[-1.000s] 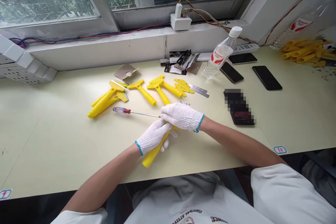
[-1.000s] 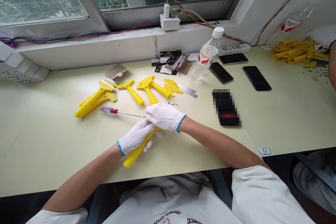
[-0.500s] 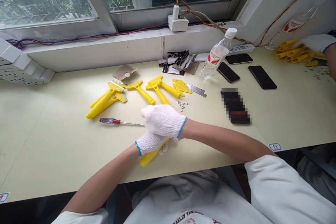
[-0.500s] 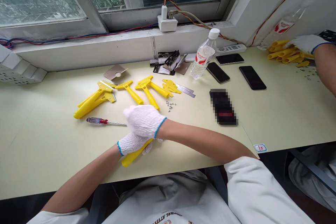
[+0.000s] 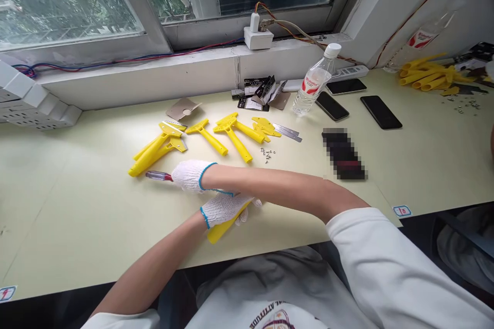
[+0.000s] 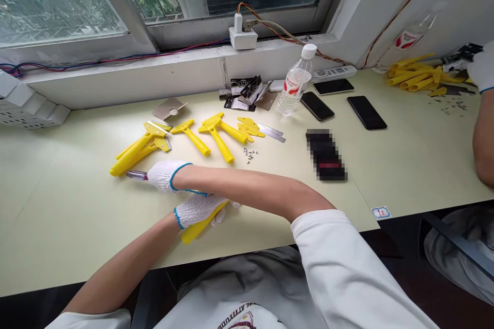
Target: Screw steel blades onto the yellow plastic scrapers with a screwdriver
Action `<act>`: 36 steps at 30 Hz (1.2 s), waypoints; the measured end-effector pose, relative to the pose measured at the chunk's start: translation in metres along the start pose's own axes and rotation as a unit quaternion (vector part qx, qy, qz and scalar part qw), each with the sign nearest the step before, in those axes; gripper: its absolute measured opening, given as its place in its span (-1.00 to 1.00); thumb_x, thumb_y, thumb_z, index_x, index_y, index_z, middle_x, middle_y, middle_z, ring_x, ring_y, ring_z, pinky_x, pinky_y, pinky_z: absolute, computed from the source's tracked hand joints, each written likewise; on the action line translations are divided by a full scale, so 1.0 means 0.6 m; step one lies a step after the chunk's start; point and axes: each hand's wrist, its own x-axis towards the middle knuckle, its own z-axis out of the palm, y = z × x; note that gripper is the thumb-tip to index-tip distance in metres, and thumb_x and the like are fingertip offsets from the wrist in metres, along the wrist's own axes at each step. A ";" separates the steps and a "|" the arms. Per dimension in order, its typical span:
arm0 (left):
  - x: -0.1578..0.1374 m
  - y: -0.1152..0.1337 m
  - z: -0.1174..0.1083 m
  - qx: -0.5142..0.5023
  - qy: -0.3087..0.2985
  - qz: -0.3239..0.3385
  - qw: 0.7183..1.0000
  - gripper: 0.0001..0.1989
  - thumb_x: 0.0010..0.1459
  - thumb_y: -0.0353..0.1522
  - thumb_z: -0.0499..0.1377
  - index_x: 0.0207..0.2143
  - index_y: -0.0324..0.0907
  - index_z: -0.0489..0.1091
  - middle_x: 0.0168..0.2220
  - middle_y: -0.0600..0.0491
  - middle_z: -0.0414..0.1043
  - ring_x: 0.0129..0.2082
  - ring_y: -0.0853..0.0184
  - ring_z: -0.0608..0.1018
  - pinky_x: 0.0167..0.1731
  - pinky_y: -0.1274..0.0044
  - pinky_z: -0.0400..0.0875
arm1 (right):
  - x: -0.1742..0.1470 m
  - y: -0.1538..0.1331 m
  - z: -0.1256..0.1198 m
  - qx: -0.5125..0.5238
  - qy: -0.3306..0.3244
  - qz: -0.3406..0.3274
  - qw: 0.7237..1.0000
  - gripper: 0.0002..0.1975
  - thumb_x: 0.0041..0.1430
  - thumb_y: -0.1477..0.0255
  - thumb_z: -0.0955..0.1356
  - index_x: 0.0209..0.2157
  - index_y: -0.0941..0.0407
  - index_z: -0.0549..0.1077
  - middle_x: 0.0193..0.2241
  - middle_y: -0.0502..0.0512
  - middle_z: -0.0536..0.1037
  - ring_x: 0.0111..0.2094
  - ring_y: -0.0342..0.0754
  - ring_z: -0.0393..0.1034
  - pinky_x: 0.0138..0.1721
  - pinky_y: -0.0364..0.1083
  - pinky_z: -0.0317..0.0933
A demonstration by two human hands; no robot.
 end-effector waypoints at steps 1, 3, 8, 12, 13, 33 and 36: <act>0.000 0.001 -0.001 0.016 -0.024 -0.003 1.000 -0.50 0.40 0.05 0.18 -0.25 -0.20 0.60 -0.60 0.06 0.43 -0.59 0.27 0.49 -0.56 0.53 0.33 | -0.003 -0.006 -0.020 -0.017 -0.035 -0.012 0.999 -0.57 0.08 0.69 0.49 -0.66 0.04 0.29 -0.72 -0.10 0.41 -0.61 -0.10 0.41 -0.49 -0.12 0.32; 0.000 0.006 -0.002 0.000 -0.039 0.010 0.999 -0.49 0.43 0.04 0.14 -0.14 -0.24 0.58 -0.48 0.00 0.56 -0.63 0.31 0.47 -0.60 0.51 0.33 | -0.016 -0.019 -0.074 -0.042 -0.057 -0.036 0.997 -0.67 0.17 0.66 0.39 -0.56 0.04 0.30 -0.60 -0.06 0.52 -0.53 -0.13 0.41 -0.43 -0.14 0.32; 0.007 0.007 -0.005 -0.099 -0.075 0.052 0.991 -0.56 0.43 -0.07 0.18 0.11 -0.21 0.48 0.02 -0.18 0.65 -0.62 0.42 0.52 -0.64 0.51 0.44 | -0.096 -0.012 -0.220 0.093 0.094 -0.063 0.989 -0.76 0.22 0.59 0.33 -0.09 0.07 0.38 -0.30 -0.09 0.61 -0.35 -0.17 0.42 -0.23 -0.17 0.38; 0.010 -0.001 -0.009 -0.129 -0.086 0.045 0.987 -0.55 0.43 -0.03 0.21 0.10 -0.20 0.46 0.02 -0.19 0.64 -0.61 0.43 0.54 -0.63 0.53 0.47 | -0.186 0.044 -0.273 0.241 0.202 -0.029 0.949 -0.43 0.11 0.62 0.41 0.17 0.13 0.35 -0.33 -0.11 0.51 -0.41 -0.15 0.39 -0.33 -0.12 0.40; 0.010 -0.002 -0.009 -0.137 -0.088 0.045 0.986 -0.55 0.44 -0.02 0.21 0.10 -0.20 0.45 0.02 -0.19 0.63 -0.61 0.44 0.54 -0.64 0.54 0.46 | -0.208 0.061 -0.277 0.269 0.238 -0.005 0.933 -0.48 0.13 0.58 0.44 0.14 0.12 0.37 -0.32 -0.10 0.51 -0.43 -0.15 0.39 -0.38 -0.12 0.39; 0.014 -0.007 -0.013 -0.235 -0.086 0.044 0.967 -0.50 0.43 -0.01 0.24 0.18 -0.17 0.36 0.04 -0.23 0.64 -0.62 0.44 0.53 -0.70 0.57 0.42 | -0.333 0.167 -0.179 0.414 0.443 0.064 0.793 -0.61 0.36 0.10 0.52 -0.08 -0.01 0.33 -0.40 -0.05 0.65 -0.58 -0.09 0.49 -0.61 -0.11 0.40; 0.015 -0.007 -0.013 -0.237 -0.083 0.043 0.967 -0.50 0.43 -0.01 0.25 0.18 -0.18 0.36 0.03 -0.21 0.64 -0.62 0.44 0.52 -0.70 0.57 0.41 | -0.335 0.169 -0.180 0.415 0.439 0.061 0.795 -0.62 0.37 0.11 0.51 -0.08 0.00 0.33 -0.39 -0.04 0.65 -0.58 -0.09 0.48 -0.61 -0.11 0.40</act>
